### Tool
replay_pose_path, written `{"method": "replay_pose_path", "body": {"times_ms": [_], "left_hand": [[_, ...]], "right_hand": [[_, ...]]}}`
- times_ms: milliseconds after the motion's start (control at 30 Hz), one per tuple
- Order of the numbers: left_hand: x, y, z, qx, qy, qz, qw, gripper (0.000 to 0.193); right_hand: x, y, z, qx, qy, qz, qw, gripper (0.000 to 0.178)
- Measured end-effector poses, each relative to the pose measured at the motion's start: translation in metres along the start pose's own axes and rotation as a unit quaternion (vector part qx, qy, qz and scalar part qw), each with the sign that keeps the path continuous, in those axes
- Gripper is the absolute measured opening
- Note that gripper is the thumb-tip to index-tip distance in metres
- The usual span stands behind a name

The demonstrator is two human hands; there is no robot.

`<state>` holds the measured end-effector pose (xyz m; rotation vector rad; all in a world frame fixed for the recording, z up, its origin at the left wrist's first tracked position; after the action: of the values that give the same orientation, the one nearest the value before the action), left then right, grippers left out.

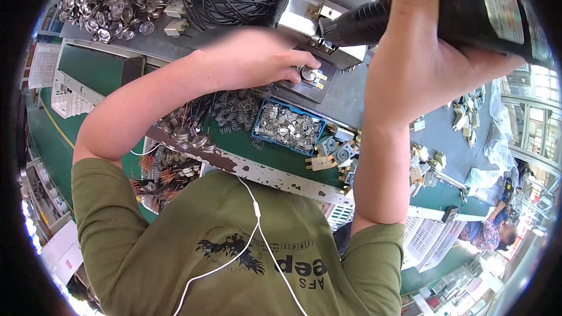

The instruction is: The person is at a workbench assembling small electronic components, connecting wires, and using an electric screwdriver to secure parts.

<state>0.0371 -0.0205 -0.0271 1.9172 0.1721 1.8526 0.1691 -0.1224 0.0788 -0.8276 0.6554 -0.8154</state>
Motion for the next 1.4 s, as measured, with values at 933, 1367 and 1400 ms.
{"method": "replay_pose_path", "body": {"times_ms": [933, 1367, 1400], "left_hand": [[0.001, 0.003, 0.001, 0.02, 0.0, 0.02, 1.0, 0.034], [-0.003, 0.002, -0.001, 0.003, 0.026, 0.028, 0.999, 0.032], [-0.002, 0.002, 0.0, 0.007, 0.014, 0.024, 1.0, 0.032]], "right_hand": [[0.034, 0.008, -0.027, -0.001, -0.11, -0.039, 0.993, 0.024], [0.033, 0.021, -0.024, -0.003, -0.095, -0.008, 0.995, 0.015], [0.035, 0.022, -0.024, -0.004, -0.093, -0.007, 0.996, 0.015]]}}
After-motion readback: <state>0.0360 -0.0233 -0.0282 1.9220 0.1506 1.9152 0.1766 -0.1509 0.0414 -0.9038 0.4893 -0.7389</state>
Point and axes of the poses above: each hand's wrist, its own z-axis towards the middle knuckle, its own x-axis out of the back of the hand, y = z × x, the point moved 2 cm from there along z, towards the middle knuckle, and after that the axes turned 14 degrees about -x, right-handed, at the moved point
